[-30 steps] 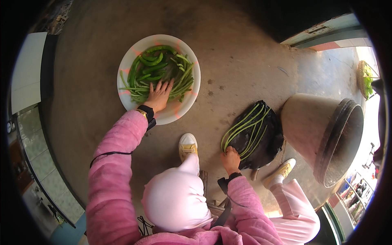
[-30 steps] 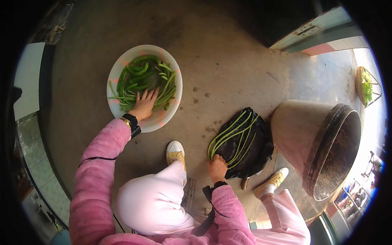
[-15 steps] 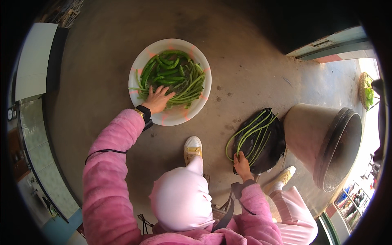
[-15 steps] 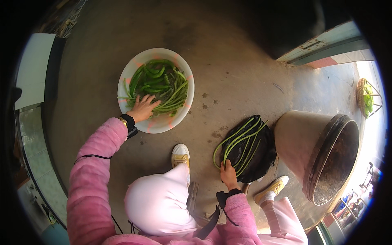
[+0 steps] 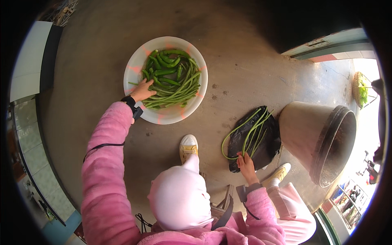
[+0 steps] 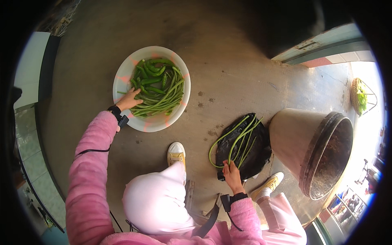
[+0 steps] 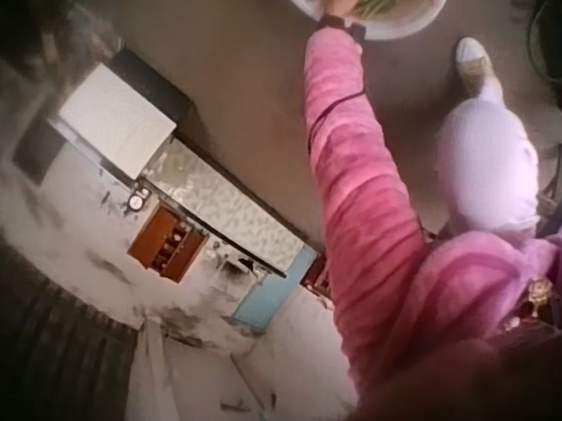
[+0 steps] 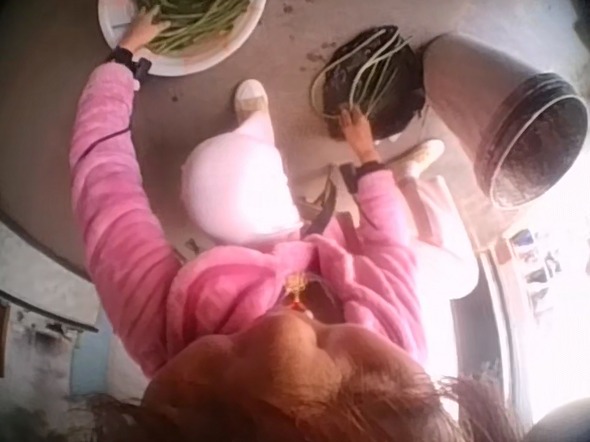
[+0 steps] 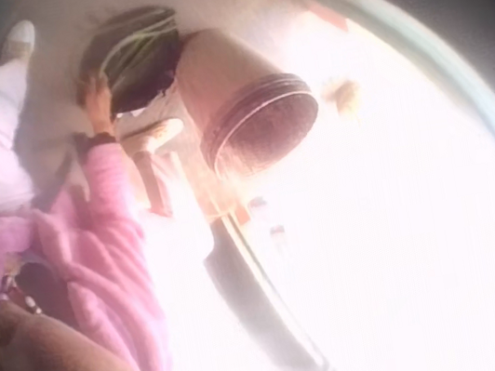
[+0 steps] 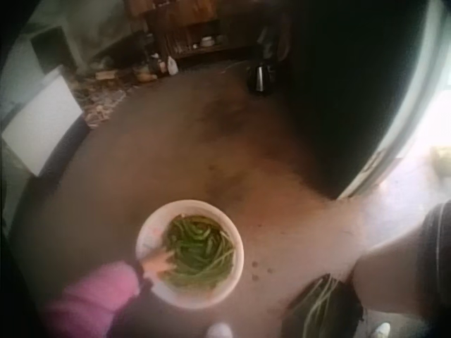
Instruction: The person sits on the floor and trims the ends of long green beans by hand, placing the trimmed pieces into a white bowl. The person handles the beans one at a time, snapping off the tips and discarding them into a bucket.
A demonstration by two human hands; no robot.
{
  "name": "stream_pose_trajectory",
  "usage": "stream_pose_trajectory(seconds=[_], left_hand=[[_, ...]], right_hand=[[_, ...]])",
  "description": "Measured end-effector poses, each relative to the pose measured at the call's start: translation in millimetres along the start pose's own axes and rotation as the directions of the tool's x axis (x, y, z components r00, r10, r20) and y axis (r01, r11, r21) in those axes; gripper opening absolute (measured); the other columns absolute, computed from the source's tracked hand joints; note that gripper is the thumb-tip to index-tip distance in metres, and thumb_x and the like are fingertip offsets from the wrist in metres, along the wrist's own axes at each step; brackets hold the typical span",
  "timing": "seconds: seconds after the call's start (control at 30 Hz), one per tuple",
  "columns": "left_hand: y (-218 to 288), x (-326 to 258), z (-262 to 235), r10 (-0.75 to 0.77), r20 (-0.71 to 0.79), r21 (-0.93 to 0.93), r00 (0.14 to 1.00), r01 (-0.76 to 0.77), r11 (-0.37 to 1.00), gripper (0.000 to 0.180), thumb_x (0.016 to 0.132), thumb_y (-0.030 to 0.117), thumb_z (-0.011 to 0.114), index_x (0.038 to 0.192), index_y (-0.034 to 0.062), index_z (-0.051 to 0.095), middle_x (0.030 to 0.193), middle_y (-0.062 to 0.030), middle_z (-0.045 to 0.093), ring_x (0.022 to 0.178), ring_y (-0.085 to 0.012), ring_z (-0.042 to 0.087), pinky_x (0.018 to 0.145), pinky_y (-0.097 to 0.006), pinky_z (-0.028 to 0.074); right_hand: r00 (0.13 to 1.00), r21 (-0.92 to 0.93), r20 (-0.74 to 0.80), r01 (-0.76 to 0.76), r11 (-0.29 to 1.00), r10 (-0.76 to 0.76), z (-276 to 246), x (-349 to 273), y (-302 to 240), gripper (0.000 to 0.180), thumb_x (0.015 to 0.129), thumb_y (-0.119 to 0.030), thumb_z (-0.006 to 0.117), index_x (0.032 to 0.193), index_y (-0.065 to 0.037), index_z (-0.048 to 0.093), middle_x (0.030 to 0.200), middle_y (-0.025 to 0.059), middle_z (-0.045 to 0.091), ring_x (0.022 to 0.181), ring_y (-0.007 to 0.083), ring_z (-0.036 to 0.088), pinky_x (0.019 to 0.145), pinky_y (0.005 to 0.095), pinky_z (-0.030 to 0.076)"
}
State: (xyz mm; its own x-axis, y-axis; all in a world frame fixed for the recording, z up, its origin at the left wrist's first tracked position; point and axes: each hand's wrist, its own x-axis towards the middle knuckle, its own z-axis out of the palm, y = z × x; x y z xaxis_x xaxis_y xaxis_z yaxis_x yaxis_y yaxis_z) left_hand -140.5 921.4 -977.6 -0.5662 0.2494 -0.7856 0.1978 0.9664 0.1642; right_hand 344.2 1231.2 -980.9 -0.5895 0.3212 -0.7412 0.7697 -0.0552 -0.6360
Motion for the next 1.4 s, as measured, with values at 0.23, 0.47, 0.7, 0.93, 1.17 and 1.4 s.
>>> stream_pose_trajectory(seconds=[0.23,0.47,0.7,0.93,1.17,1.4], left_hand=[[42.2,-59.7,-49.7,0.237,-0.300,-0.079,0.924,-0.272,0.959,0.048,0.094,0.034,0.059,0.132,0.0066,0.055,0.131,-0.0152,0.057,0.121,-0.0295,0.054,0.101,-0.038,0.043],[191.6,-183.9,-115.7,0.528,-0.294,-0.398,0.797,-0.604,0.691,0.041,0.100,0.031,0.051,0.132,0.0042,0.055,0.118,-0.0070,0.064,0.108,-0.0145,0.059,0.093,-0.029,0.046],[331.6,-327.8,-95.2,0.768,-0.002,-0.523,0.641,-0.655,0.545,0.040,0.100,0.032,0.050,0.128,0.0052,0.058,0.113,-0.0055,0.063,0.099,-0.0124,0.060,0.088,-0.027,0.049],[394.4,-381.8,-20.3,0.846,-0.017,-0.669,0.533,-0.635,0.386,0.038,0.100,0.032,0.051,0.127,0.0059,0.059,0.113,-0.0048,0.064,0.099,-0.0133,0.062,0.089,-0.029,0.050],[385.5,-370.3,16.4,0.760,-0.182,-0.854,0.624,-0.484,0.193,0.036,0.100,0.028,0.050,0.126,0.0036,0.058,0.110,-0.0055,0.065,0.096,-0.0129,0.063,0.087,-0.028,0.050],[374.0,-354.4,23.6,0.719,-0.109,-0.900,0.687,-0.375,0.222,0.036,0.100,0.025,0.049,0.127,0.0008,0.057,0.108,-0.0054,0.065,0.094,-0.0130,0.063,0.085,-0.028,0.050]], right_hand=[[0.992,0.074,-0.124,0.016,0.997,-0.007,-29.9,-31.9,-41.6,0.031,0.101,-0.029,0.047,0.100,-0.002,0.062,0.063,0.0025,0.051,0.057,0.0105,0.048,0.054,0.0274,0.039],[0.965,0.103,-0.186,0.206,0.973,-0.184,-90.0,-117.9,-106.6,0.027,0.103,-0.026,0.045,0.104,-0.003,0.059,0.069,-0.0022,0.047,0.061,0.0072,0.043,0.056,0.0236,0.037],[0.912,0.241,-0.175,0.404,0.882,-0.370,-137.6,-200.2,-151.4,0.023,0.102,-0.024,0.047,0.104,-0.004,0.057,0.069,-0.0043,0.042,0.063,0.0053,0.039,0.054,0.0224,0.033],[0.558,-0.630,-0.458,0.346,0.695,-0.692,-109.8,-167.4,-130.4,0.016,0.098,-0.021,0.049,0.102,-0.006,0.052,0.079,0.0207,0.062,0.069,0.0369,0.062,0.061,0.0443,0.047],[0.680,-0.691,-0.381,0.241,0.682,-0.627,-13.9,-42.3,-40.6,0.005,0.088,-0.009,0.050,0.084,-0.007,0.049,0.071,0.0120,0.063,0.068,0.0333,0.064,0.063,0.0436,0.049],[0.915,-0.658,-0.272,0.050,0.752,-0.299,76.2,5.3,60.1,0.011,0.087,-0.010,0.053,0.096,-0.006,0.057,0.097,0.0137,0.064,0.087,0.0321,0.067,0.078,0.0426,0.052]])
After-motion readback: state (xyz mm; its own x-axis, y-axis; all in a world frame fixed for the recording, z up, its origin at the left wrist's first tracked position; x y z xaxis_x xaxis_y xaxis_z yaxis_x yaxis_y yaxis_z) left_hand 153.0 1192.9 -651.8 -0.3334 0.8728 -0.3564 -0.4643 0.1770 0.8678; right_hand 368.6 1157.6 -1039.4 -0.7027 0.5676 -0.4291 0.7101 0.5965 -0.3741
